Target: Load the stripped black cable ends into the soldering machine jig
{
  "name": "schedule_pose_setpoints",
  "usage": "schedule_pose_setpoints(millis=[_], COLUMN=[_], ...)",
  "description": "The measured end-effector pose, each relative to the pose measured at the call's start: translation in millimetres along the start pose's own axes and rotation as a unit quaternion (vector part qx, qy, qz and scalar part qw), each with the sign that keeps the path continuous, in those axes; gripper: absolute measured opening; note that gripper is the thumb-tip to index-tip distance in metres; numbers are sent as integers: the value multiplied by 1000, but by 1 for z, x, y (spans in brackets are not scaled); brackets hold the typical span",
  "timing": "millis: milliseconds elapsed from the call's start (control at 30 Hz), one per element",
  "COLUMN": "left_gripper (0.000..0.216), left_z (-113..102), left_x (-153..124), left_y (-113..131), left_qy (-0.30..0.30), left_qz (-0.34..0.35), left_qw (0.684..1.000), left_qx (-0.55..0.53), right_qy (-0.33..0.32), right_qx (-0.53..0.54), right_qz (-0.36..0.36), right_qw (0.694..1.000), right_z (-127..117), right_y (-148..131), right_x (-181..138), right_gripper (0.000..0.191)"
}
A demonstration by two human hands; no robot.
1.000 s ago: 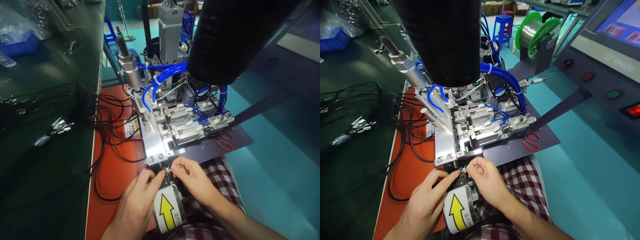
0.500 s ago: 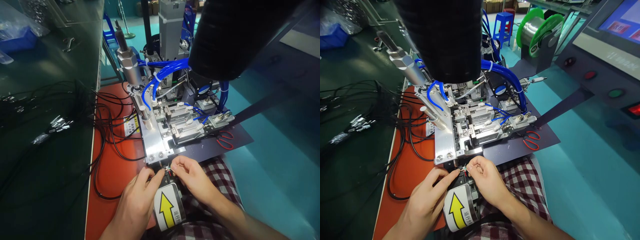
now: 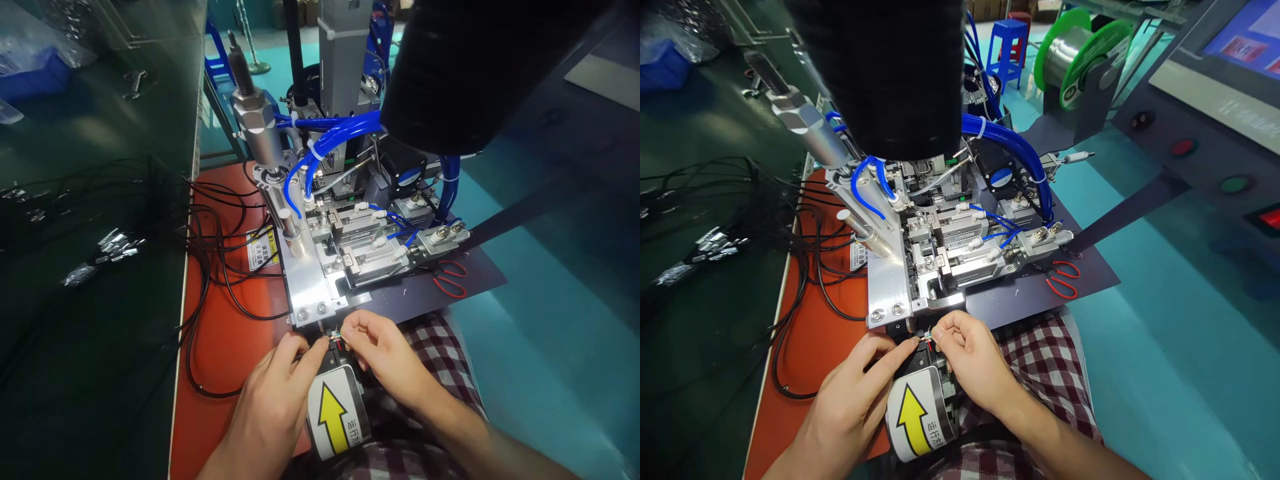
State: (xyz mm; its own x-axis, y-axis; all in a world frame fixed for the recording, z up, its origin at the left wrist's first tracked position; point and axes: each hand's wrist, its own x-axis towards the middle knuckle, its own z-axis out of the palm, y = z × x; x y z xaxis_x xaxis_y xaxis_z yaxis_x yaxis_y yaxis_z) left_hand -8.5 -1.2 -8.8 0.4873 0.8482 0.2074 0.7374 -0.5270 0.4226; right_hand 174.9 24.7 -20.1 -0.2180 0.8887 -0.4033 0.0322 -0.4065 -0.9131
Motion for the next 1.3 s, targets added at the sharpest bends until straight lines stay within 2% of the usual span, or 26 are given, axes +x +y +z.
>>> schedule_pose_setpoints(millis=[200,500,733,900,967,1067,1133,1200,1300], left_gripper=[43,41,42,42,42,44,45,46,46], left_z=[-3,-1,-3,-3,-2,1,3,5,5], left_x=[0,-1,3,4,3,0,-3,-4,-4], left_y=[1,1,4,5,4,2,2,2,2], left_qy=[-27,-24,1,5,11,19,17,10,12], left_qz=[4,2,15,20,20,9,2,-2,-3], left_qw=[1000,1000,999,999,999,1000,1000,1000,1000], left_qx=[13,16,41,39,34,21,14,11,15], right_qy=[1,0,43,-12,5,67,84,62,-5], right_qx=[0,15,-28,7,-25,-105,-129,-99,-33], right_qz=[2,4,-28,23,9,-63,-86,-63,8], right_qw=[1000,1000,998,1000,1000,990,984,991,999], right_z=[-1,1,3,0,1,4,5,5,3], right_y=[2,2,2,3,3,3,3,4,4], right_x=[-1,-1,-2,1,1,-3,-4,-4,-1], right_gripper=[25,23,23,25,25,22,21,21,22])
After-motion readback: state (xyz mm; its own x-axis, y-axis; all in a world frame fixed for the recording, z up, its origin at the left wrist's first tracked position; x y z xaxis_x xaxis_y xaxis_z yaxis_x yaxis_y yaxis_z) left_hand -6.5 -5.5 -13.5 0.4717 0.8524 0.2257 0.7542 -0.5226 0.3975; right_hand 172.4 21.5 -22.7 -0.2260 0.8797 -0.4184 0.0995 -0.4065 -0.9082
